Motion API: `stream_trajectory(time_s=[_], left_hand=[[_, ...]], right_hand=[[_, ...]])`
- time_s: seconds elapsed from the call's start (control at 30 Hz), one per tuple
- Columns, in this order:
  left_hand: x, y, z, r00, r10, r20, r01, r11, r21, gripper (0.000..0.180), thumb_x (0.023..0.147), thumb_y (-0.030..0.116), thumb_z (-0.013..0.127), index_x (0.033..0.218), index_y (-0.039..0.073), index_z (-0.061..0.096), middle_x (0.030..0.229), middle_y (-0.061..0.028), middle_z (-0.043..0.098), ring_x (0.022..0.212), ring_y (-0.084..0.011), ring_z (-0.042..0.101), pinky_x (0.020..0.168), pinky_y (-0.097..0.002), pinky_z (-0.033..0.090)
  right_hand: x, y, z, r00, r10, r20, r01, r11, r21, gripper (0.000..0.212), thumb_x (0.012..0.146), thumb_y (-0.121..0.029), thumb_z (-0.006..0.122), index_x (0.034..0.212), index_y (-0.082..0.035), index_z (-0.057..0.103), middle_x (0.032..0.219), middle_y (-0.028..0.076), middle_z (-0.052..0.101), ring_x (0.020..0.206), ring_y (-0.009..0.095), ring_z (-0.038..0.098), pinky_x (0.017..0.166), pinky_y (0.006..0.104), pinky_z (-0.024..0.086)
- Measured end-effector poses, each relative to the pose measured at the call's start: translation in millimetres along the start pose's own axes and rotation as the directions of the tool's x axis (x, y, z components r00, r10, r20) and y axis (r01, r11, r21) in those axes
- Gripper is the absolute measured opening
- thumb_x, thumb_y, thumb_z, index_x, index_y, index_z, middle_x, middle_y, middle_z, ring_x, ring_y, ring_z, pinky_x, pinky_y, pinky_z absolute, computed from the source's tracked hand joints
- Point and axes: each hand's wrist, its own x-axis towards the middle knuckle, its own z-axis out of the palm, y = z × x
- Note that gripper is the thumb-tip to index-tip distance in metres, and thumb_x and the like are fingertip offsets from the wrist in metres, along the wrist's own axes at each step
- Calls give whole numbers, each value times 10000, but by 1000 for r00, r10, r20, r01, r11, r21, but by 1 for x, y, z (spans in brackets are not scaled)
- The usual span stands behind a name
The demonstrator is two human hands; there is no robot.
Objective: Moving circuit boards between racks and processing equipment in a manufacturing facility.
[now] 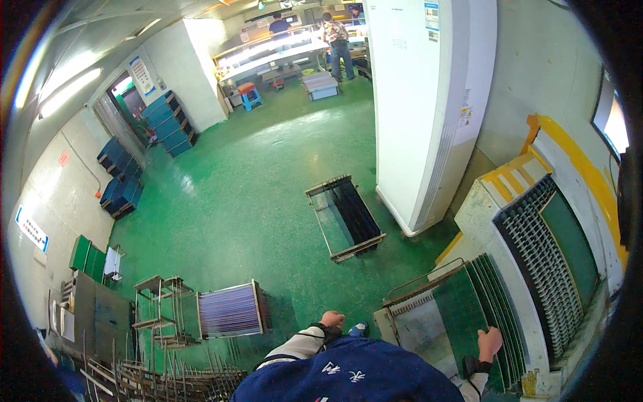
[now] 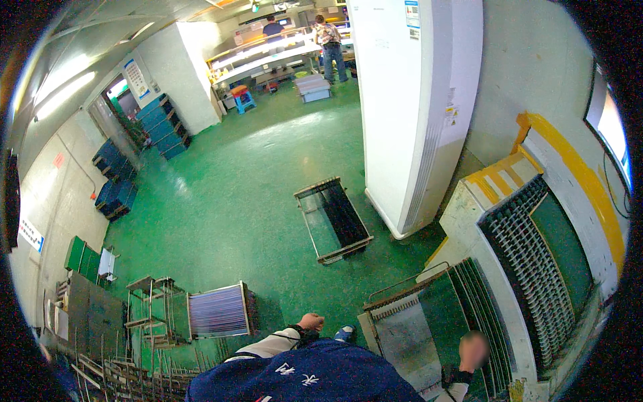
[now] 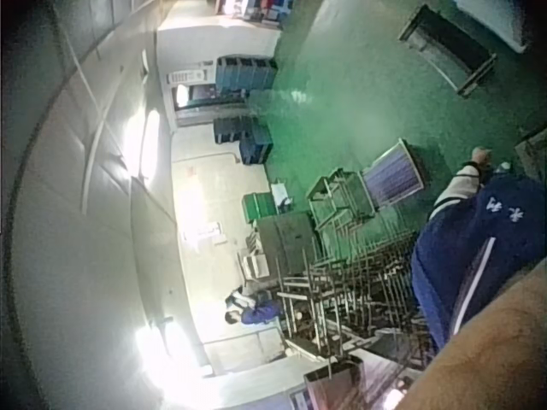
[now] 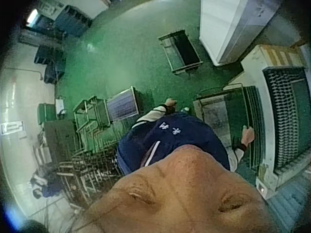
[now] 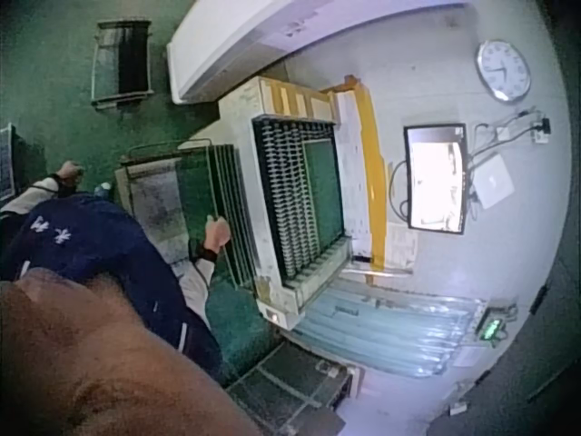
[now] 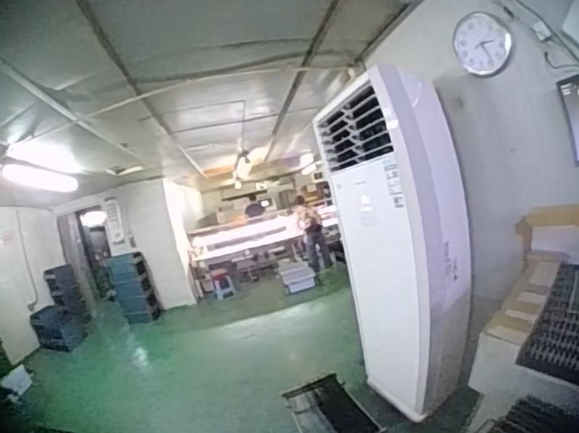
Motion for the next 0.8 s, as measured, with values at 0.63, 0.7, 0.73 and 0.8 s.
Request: stream_trajectory(time_s=[0.63, 0.7, 0.73, 0.8], left_hand=[[-1, -20, -3, 998, 16, -56, -5, 981, 193, 198, 747, 230, 615, 731, 33, 623, 635, -54, 607, 530, -162, 577, 489, -309, 455], [1, -18, 0, 998, 36, -52, -23, 970, 242, 196, 745, 227, 615, 729, 32, 620, 633, -54, 605, 541, -163, 580, 488, -306, 453], [0, -19, -1, 996, 60, -61, -41, 961, 275, 192, 742, 222, 611, 723, 31, 615, 627, -52, 599, 538, -160, 575, 482, -306, 450], [-2, -11, 4, 992, 108, -65, -80, 936, 342, 184, 738, 210, 603, 711, 28, 606, 615, -48, 588, 534, -156, 565, 472, -306, 443]], right_hand=[[-11, 15, -78, 992, -95, -84, 96, 995, -1, 420, 652, -278, 731, 961, -13, 628, 925, 167, 619, 908, 344, 573, 779, 431, 452], [-12, 21, -96, 985, -111, -129, 121, 991, 66, 428, 648, -288, 732, 960, -12, 630, 922, 170, 617, 907, 348, 569, 780, 431, 451], [-16, 17, -105, 986, -41, -161, 54, 996, 77, 421, 645, -266, 740, 958, -7, 628, 925, 186, 612, 907, 361, 565, 780, 430, 451], [-26, 7, -137, 993, 23, -114, -15, 997, 72, 406, 656, -226, 736, 974, -3, 619, 943, 199, 608, 915, 375, 561, 786, 434, 446]])
